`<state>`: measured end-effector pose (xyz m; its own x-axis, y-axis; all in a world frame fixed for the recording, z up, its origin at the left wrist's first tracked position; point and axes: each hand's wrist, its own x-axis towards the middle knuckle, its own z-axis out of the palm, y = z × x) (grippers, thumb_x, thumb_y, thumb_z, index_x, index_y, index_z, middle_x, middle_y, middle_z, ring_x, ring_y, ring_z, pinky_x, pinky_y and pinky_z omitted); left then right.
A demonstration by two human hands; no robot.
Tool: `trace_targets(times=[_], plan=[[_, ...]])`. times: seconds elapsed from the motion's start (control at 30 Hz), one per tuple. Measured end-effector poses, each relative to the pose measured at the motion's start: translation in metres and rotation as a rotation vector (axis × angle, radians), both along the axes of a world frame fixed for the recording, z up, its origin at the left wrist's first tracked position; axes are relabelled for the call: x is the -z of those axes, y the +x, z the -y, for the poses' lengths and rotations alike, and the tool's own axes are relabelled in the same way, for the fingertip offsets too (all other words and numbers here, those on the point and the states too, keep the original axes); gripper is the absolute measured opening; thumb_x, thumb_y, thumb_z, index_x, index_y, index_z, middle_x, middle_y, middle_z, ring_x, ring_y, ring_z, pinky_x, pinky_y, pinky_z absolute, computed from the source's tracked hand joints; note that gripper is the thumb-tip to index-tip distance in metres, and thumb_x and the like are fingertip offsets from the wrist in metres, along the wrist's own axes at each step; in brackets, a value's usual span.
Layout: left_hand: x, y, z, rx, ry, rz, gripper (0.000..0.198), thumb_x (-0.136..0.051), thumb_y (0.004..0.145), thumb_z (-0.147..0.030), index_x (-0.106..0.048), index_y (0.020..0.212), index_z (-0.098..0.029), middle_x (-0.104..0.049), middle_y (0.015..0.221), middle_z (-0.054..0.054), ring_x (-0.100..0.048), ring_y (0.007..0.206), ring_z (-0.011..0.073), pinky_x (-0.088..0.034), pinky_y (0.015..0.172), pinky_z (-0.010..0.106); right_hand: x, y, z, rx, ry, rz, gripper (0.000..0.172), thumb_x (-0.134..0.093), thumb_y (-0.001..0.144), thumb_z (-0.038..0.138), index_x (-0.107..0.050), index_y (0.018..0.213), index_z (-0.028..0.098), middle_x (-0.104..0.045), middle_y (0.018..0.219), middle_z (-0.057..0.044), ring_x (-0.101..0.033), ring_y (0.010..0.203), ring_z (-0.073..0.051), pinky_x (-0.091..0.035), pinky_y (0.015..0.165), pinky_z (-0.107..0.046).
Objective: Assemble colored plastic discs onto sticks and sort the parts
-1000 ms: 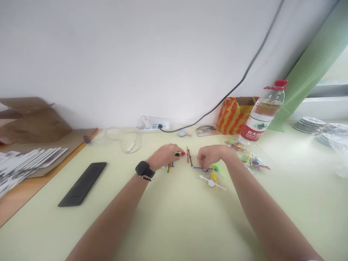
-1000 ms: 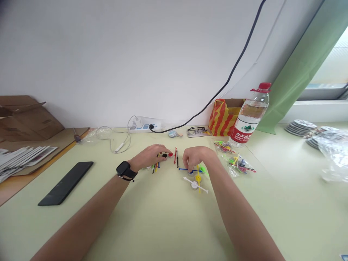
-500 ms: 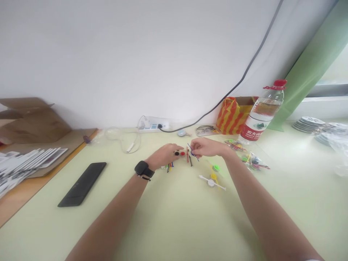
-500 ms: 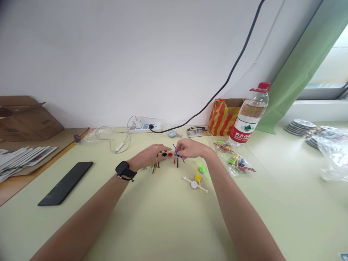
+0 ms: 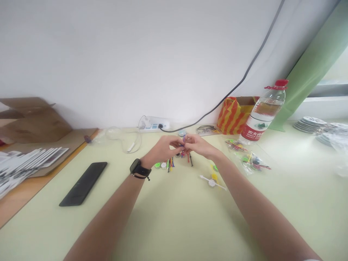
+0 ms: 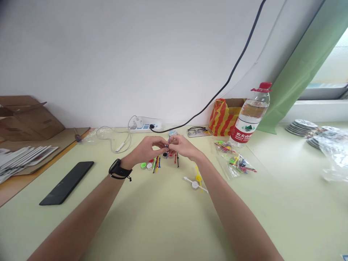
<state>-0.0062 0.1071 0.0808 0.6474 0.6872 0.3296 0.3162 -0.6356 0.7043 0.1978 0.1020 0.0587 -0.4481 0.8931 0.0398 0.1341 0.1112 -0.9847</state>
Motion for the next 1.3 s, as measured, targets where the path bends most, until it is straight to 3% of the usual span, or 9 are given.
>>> trace_targets(times=[0.2, 0.37, 0.53, 0.7, 0.83, 0.93, 1.13, 1.23, 1.3], plan=[[0.011, -0.001, -0.002, -0.022, -0.085, -0.07, 0.013, -0.07, 0.086, -0.03, -0.069, 0.08, -0.018, -0.076, 0.08, 0.003, -0.072, 0.073, 0.017, -0.057, 0.072, 0.028, 0.001, 0.007, 0.001, 0.093, 0.151, 0.65, 0.022, -0.046, 0.095, 0.02, -0.057, 0.113, 0.02, -0.073, 0.106, -0.007, -0.068, 0.094, -0.019, -0.05, 0.075, -0.027], [0.016, 0.006, 0.003, 0.058, -0.035, -0.296, 0.009, -0.075, 0.077, -0.028, -0.078, 0.082, -0.021, -0.076, 0.083, 0.002, -0.067, 0.077, 0.0184, -0.049, 0.068, 0.027, -0.005, 0.028, -0.002, 0.076, 0.082, 0.89, 0.028, -0.065, 0.083, 0.019, -0.064, 0.111, 0.017, -0.074, 0.098, -0.009, -0.067, 0.082, -0.021, -0.046, 0.066, -0.029], [0.021, 0.0, -0.003, 0.038, -0.018, -0.493, 0.012, -0.078, 0.073, -0.032, -0.081, 0.08, -0.024, -0.073, 0.077, 0.002, -0.063, 0.071, 0.0201, -0.043, 0.06, 0.03, -0.024, 0.054, 0.004, 0.015, -0.016, 1.03, 0.018, -0.08, 0.07, 0.03, -0.067, 0.074, 0.018, -0.074, 0.079, -0.007, -0.066, 0.07, -0.021, -0.044, 0.058, -0.028], [0.025, -0.012, -0.011, 0.025, 0.087, -0.439, 0.017, -0.08, 0.073, -0.034, -0.078, 0.088, -0.027, -0.074, 0.101, 0.004, -0.063, 0.102, 0.0282, -0.049, 0.083, 0.035, -0.033, 0.076, 0.009, -0.082, -0.294, 1.203, 0.028, -0.089, 0.055, 0.032, -0.065, 0.058, 0.018, -0.074, 0.072, -0.009, -0.069, 0.071, -0.026, -0.049, 0.059, -0.032], [0.029, -0.018, -0.015, -0.026, 0.095, -0.431, 0.038, -0.08, 0.075, -0.045, -0.075, 0.109, -0.029, -0.071, 0.111, 0.005, -0.061, 0.109, 0.0295, -0.049, 0.089, 0.037, -0.024, 0.078, 0.007, -0.101, -0.355, 1.183, 0.017, -0.082, 0.056, 0.02, -0.066, 0.058, 0.017, -0.074, 0.069, -0.008, -0.07, 0.073, -0.025, -0.05, 0.06, -0.03], [0.035, -0.021, -0.019, -0.059, 0.071, -0.443, 0.037, -0.077, 0.079, -0.049, -0.076, 0.109, -0.029, -0.072, 0.107, 0.005, -0.063, 0.105, 0.0282, -0.05, 0.087, 0.035, -0.019, 0.08, 0.005, -0.059, -0.322, 1.155, 0.012, -0.074, 0.057, 0.012, -0.064, 0.059, 0.017, -0.073, 0.066, -0.007, -0.07, 0.07, -0.024, -0.05, 0.06, -0.031], [0.034, -0.021, -0.019, -0.072, 0.098, -0.412, 0.037, -0.073, 0.084, -0.05, -0.075, 0.113, -0.027, -0.072, 0.11, 0.006, -0.062, 0.109, 0.0281, -0.05, 0.09, 0.036, -0.026, 0.081, -0.001, 0.066, -0.067, 1.026, 0.014, -0.068, 0.065, 0.011, -0.063, 0.075, 0.019, -0.073, 0.08, -0.007, -0.068, 0.079, -0.023, -0.045, 0.06, -0.028], [0.023, -0.013, -0.013, -0.116, 0.11, -0.307, 0.042, -0.07, 0.088, -0.052, -0.071, 0.12, -0.026, -0.072, 0.119, 0.006, -0.064, 0.106, 0.0255, -0.052, 0.089, 0.036, -0.03, 0.069, 0.0, 0.078, 0.044, 0.815, 0.012, -0.064, 0.074, 0.016, -0.06, 0.085, 0.02, -0.073, 0.092, -0.007, -0.066, 0.082, -0.019, -0.046, 0.063, -0.025], [0.015, -0.004, -0.006, -0.11, 0.106, -0.195, 0.041, -0.068, 0.09, -0.051, -0.07, 0.122, -0.026, -0.072, 0.121, 0.006, -0.067, 0.102, 0.0232, -0.055, 0.086, 0.035, -0.031, 0.057, 0.002, 0.051, 0.077, 0.569, 0.011, -0.062, 0.077, 0.018, -0.058, 0.087, 0.02, -0.071, 0.086, -0.004, -0.063, 0.075, -0.017, -0.047, 0.063, -0.024]])
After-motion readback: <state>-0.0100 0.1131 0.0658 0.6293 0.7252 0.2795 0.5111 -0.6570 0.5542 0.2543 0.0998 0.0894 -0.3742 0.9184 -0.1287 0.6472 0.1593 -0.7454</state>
